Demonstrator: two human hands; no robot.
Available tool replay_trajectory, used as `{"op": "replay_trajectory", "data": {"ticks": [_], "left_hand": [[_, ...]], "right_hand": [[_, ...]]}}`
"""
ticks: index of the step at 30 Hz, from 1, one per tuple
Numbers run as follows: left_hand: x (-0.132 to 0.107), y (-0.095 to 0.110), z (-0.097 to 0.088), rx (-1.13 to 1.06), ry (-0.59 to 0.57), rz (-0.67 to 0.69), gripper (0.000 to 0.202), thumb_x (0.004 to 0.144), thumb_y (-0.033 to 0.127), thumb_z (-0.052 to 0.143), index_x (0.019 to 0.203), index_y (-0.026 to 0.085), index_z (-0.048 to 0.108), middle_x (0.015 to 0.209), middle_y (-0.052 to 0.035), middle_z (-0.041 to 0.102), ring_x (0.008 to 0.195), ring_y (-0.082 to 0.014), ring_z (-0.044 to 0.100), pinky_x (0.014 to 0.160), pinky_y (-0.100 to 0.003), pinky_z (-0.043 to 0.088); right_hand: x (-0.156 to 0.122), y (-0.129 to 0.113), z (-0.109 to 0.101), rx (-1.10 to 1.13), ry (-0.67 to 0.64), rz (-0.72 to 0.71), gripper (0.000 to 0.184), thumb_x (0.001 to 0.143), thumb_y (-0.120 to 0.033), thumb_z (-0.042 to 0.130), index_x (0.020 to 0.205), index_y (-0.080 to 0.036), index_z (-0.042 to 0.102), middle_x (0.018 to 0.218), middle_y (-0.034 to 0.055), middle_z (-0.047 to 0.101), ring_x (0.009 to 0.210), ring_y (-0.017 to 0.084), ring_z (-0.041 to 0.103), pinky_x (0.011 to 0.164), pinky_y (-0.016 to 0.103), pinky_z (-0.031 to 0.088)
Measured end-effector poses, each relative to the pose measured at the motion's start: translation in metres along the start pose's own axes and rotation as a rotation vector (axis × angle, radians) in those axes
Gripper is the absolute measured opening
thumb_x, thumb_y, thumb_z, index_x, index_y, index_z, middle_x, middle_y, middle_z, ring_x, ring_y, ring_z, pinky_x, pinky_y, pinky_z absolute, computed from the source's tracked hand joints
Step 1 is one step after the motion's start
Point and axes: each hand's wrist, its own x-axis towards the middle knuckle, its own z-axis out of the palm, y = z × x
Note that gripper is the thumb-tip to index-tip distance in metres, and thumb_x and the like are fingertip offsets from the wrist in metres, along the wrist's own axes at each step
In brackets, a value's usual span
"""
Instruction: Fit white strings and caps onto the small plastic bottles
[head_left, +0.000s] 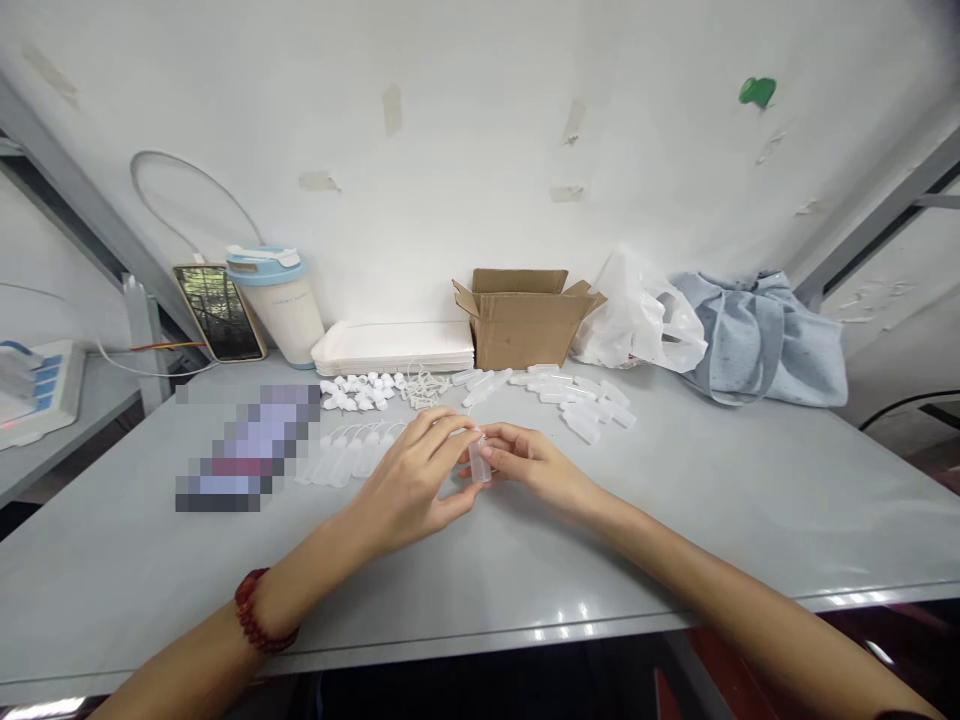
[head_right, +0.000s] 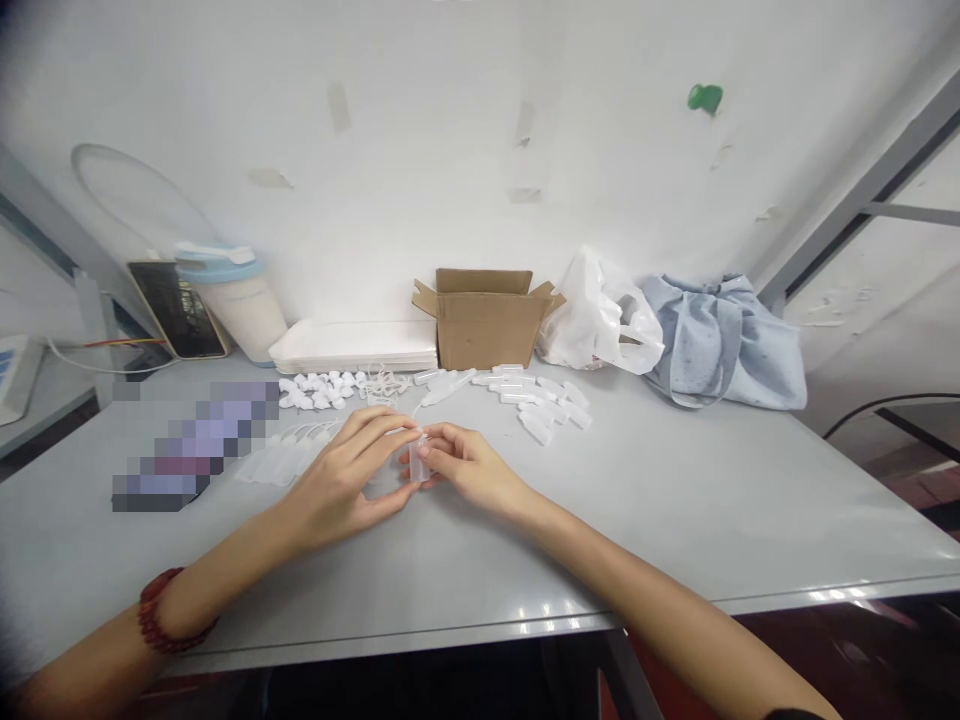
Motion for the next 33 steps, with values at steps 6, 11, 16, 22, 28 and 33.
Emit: {"op": "replay_trajectory", "data": {"ticks": [6,11,16,22,28,33], "left_hand": [[0.000,-0.003,-0.004,-0.035,-0.153,-0.097,0.039,0.076,0.016,0.057,0.115,0.017,0.052,0.112,-0.0094,0.057,0.110,-0.0264,0.045,0.093,-0.042,0.042],[0.000,-0.005,-0.006,-0.061,-0.221,-0.175,0.037,0.074,0.018,0.057,0.111,0.017,0.052,0.111,-0.0091,0.057,0.109,-0.0269,0.044,0.092,-0.043,0.041],[-0.003,-0.013,-0.007,-0.080,-0.251,-0.235,0.038,0.074,0.020,0.056,0.111,0.018,0.050,0.113,-0.0092,0.057,0.113,-0.0287,0.041,0.092,-0.046,0.040],[-0.006,-0.020,-0.008,-0.107,-0.277,-0.275,0.036,0.072,0.022,0.057,0.108,0.020,0.051,0.111,-0.0082,0.057,0.114,-0.0296,0.040,0.093,-0.048,0.040],[-0.006,-0.021,-0.009,-0.119,-0.306,-0.288,0.035,0.071,0.020,0.056,0.106,0.021,0.052,0.108,-0.0076,0.057,0.113,-0.0297,0.041,0.092,-0.047,0.041],[-0.006,-0.021,-0.010,-0.125,-0.338,-0.295,0.037,0.071,0.019,0.055,0.107,0.020,0.051,0.108,-0.0079,0.055,0.113,-0.0288,0.042,0.093,-0.046,0.040]], "right_hand": [[0.003,0.007,-0.004,-0.256,0.027,0.053,0.027,0.084,-0.025,0.053,0.108,-0.014,0.061,0.081,0.0044,0.061,0.073,0.014,0.056,0.057,0.024,0.044],[0.000,0.004,-0.001,-0.491,0.053,0.020,0.027,0.083,-0.017,0.052,0.107,-0.015,0.063,0.093,0.0062,0.065,0.076,0.014,0.058,0.063,0.026,0.045],[-0.001,0.005,0.000,-0.582,0.100,-0.018,0.030,0.081,-0.021,0.056,0.110,-0.015,0.061,0.116,0.0102,0.061,0.092,0.019,0.061,0.075,0.031,0.048],[-0.003,0.005,0.001,-0.596,0.040,-0.068,0.033,0.081,-0.021,0.057,0.113,-0.017,0.059,0.120,0.0120,0.058,0.096,0.020,0.061,0.072,0.032,0.050],[-0.004,0.008,0.000,-0.650,-0.030,-0.148,0.034,0.081,-0.020,0.058,0.114,-0.018,0.060,0.121,0.0105,0.057,0.097,0.020,0.060,0.071,0.031,0.049],[-0.004,0.008,-0.001,-0.683,-0.048,-0.151,0.032,0.080,-0.020,0.059,0.112,-0.018,0.061,0.118,0.0103,0.057,0.098,0.020,0.059,0.075,0.032,0.049]]}}
